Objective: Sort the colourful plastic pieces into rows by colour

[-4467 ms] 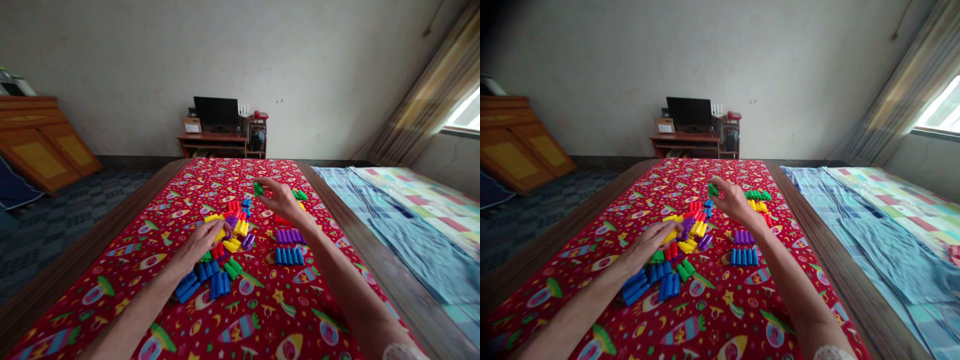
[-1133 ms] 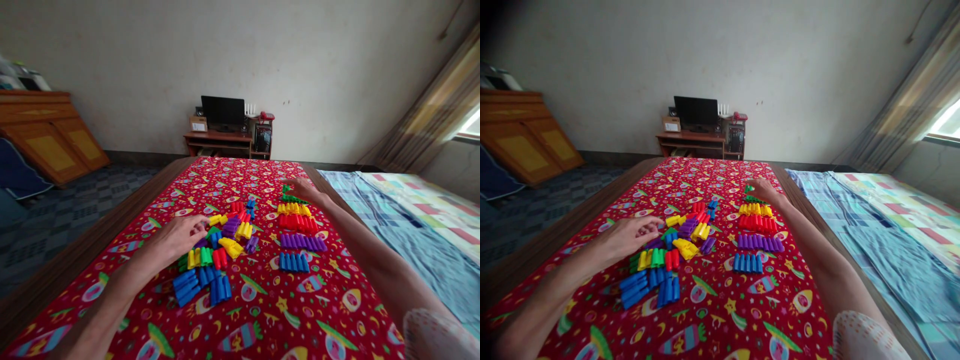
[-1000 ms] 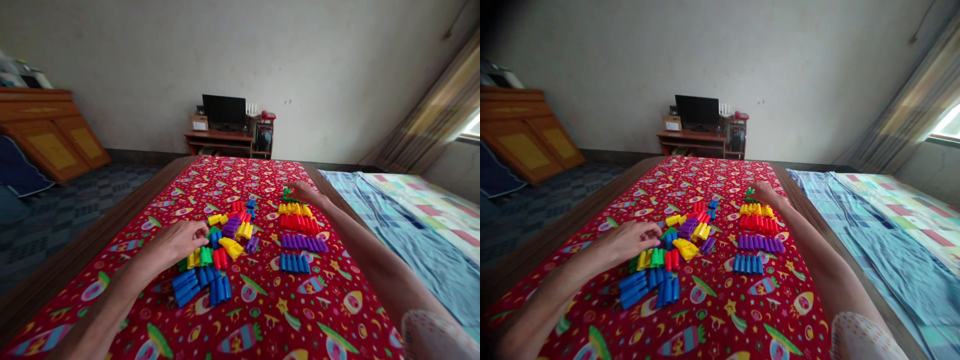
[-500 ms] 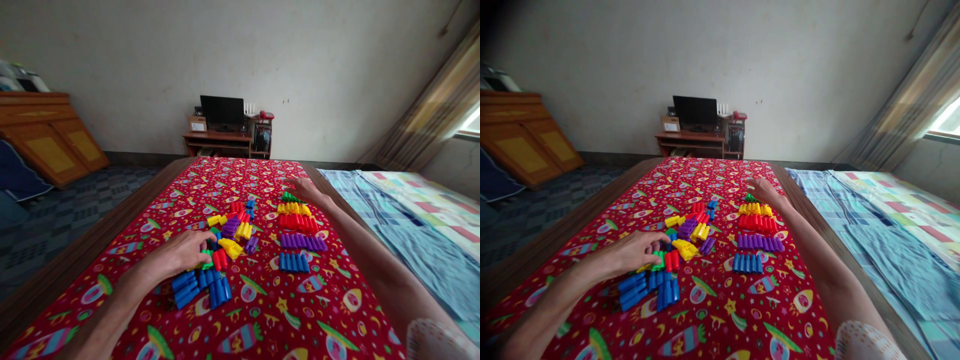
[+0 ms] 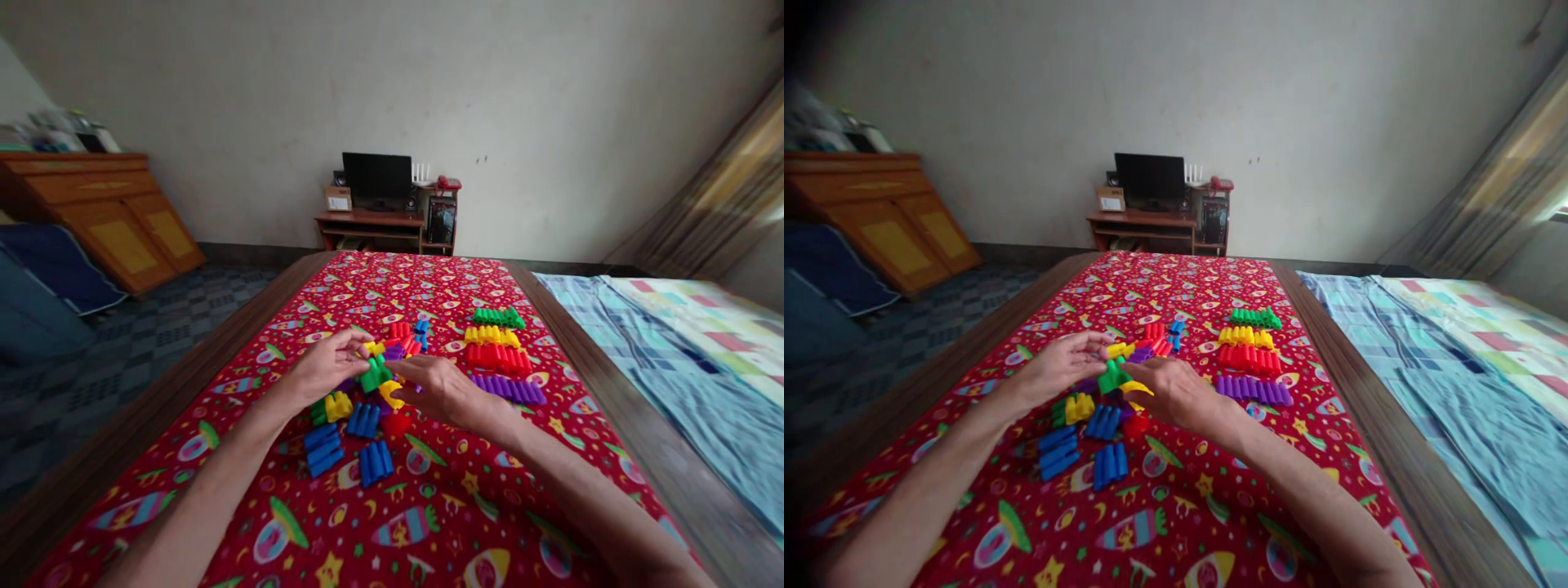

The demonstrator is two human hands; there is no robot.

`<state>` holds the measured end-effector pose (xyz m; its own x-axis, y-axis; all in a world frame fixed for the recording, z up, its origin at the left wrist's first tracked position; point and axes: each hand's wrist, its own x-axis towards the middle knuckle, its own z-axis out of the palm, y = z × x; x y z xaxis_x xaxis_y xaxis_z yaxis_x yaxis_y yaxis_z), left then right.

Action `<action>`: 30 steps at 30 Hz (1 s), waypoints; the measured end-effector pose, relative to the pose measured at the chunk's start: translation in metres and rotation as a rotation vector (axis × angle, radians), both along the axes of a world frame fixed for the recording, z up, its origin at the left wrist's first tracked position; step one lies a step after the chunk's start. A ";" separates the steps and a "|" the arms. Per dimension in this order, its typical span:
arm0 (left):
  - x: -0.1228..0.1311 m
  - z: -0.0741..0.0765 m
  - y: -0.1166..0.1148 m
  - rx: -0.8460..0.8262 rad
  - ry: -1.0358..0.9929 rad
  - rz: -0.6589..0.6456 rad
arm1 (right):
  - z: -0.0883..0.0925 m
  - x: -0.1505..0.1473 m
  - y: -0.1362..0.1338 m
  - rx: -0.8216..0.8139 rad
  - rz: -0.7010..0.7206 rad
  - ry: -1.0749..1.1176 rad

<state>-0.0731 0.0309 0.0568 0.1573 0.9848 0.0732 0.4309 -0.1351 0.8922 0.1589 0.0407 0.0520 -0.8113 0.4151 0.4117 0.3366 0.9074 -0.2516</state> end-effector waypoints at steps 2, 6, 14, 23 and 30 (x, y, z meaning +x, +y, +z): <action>0.004 -0.001 0.001 0.005 -0.085 0.004 | -0.006 -0.003 0.004 0.003 0.037 0.078; 0.017 -0.008 0.001 -0.028 -0.206 -0.040 | -0.006 -0.004 0.008 0.060 0.059 0.041; 0.032 -0.016 -0.003 -0.022 -0.213 -0.050 | 0.008 0.009 0.001 0.128 -0.047 -0.186; 0.020 -0.017 0.000 0.101 -0.084 -0.024 | 0.027 0.107 0.129 0.018 -0.583 -0.189; 0.017 -0.021 0.000 0.143 -0.010 -0.043 | 0.006 0.151 0.174 0.003 -0.682 -0.372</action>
<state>-0.0561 0.0310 0.0355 0.1981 0.9564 0.2145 0.4129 -0.2798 0.8667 0.3094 0.2149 0.0581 -0.4622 0.8715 0.1639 0.8825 0.4701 -0.0108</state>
